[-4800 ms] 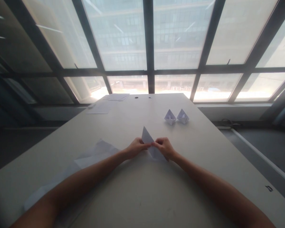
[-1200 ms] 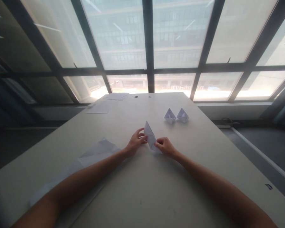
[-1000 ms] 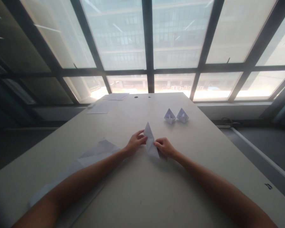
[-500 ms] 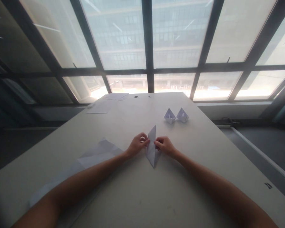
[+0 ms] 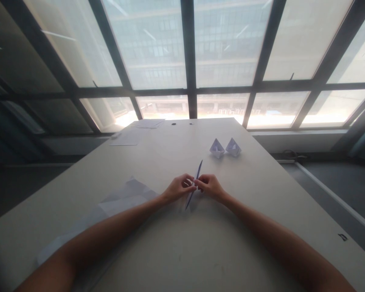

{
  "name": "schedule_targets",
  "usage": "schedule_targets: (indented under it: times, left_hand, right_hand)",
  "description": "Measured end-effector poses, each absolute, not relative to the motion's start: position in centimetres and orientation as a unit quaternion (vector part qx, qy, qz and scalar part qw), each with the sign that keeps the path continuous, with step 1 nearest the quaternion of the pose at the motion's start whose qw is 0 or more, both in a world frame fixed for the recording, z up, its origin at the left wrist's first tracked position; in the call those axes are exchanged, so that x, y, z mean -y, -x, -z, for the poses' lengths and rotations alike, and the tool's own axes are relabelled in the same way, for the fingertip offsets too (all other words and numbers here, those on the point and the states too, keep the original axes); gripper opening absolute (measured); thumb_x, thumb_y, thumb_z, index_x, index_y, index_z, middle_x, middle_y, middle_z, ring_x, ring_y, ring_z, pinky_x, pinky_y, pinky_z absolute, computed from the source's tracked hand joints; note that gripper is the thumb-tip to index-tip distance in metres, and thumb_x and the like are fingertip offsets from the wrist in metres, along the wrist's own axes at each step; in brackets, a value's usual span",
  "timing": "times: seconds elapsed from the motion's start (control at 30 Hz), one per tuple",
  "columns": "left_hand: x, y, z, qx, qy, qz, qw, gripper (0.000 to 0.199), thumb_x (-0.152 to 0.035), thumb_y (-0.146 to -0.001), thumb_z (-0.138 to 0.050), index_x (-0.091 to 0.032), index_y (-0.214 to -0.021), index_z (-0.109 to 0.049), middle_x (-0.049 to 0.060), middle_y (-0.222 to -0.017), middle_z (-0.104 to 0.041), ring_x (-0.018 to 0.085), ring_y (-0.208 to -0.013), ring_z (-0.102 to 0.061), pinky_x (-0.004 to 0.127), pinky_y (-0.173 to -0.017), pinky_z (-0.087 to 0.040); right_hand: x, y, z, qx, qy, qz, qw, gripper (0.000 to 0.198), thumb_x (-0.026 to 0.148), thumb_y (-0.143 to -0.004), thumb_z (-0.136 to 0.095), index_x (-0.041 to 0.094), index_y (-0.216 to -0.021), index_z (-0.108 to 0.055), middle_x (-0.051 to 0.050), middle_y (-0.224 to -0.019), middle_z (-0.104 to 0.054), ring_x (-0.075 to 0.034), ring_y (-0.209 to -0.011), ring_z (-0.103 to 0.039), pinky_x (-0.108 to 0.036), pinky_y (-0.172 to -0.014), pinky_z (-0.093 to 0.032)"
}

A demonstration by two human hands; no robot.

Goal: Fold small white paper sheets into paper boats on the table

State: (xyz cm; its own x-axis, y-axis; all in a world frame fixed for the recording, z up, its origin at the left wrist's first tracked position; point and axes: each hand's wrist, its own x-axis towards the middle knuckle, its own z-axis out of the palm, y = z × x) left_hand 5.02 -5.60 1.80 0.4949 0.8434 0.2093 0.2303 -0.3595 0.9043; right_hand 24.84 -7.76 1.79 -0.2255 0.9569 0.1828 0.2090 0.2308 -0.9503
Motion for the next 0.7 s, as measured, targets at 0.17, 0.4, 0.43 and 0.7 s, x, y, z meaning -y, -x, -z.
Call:
schedule_targets:
  times: [0.17, 0.4, 0.43, 0.7]
  left_hand:
    - [5.2, -4.9, -1.7, -0.360, -0.736, -0.353, 0.452, 0.042, -0.046, -0.077, -0.077, -0.014, -0.101, -0.064, 0.009, -0.085, -0.069, 0.022, -0.077, -0.068, 0.029, -0.065, -0.052]
    - [4.6, -4.6, -1.8, -0.321, -0.693, -0.375, 0.525, 0.048, -0.048, -0.077, -0.077, -0.014, -0.106, -0.061, 0.012, -0.105, -0.066, 0.023, -0.089, -0.068, 0.031, -0.073, -0.052]
    - [4.5, -4.5, -1.9, -0.312, -0.686, -0.374, 0.540, 0.049, -0.048, -0.077, -0.077, -0.015, -0.109, -0.061, 0.012, -0.107, -0.066, 0.024, -0.092, -0.067, 0.032, -0.077, -0.052]
    - [4.3, -4.1, -2.4, -0.276, -0.613, -0.346, 0.655, 0.057, -0.040, -0.080, -0.075, -0.019, -0.127, -0.052, 0.013, -0.125, -0.060, 0.026, -0.106, -0.062, 0.036, -0.086, -0.049]
  right_hand:
    - [7.8, -24.8, -1.9, 0.653, 0.454, -0.426, 0.432, 0.043, 0.056, -0.080, -0.068, 0.016, -0.065, -0.064, 0.000, -0.054, -0.059, -0.011, -0.048, -0.048, -0.023, -0.049, -0.036]
    - [7.5, -24.9, -1.4, 0.638, 0.467, -0.429, 0.437, 0.046, 0.057, -0.086, -0.059, 0.016, -0.065, -0.061, -0.001, -0.056, -0.060, -0.011, -0.046, -0.049, -0.022, -0.046, -0.036]
    - [7.4, -24.9, -1.3, 0.635, 0.471, -0.429, 0.438, 0.045, 0.056, -0.086, -0.059, 0.016, -0.065, -0.061, -0.001, -0.055, -0.060, -0.011, -0.045, -0.049, -0.022, -0.045, -0.036]
    - [6.8, -25.1, -0.4, 0.620, 0.483, -0.409, 0.463, 0.031, 0.042, -0.083, -0.059, 0.016, -0.067, -0.064, 0.001, -0.051, -0.057, -0.013, -0.046, -0.052, -0.023, -0.044, -0.036]
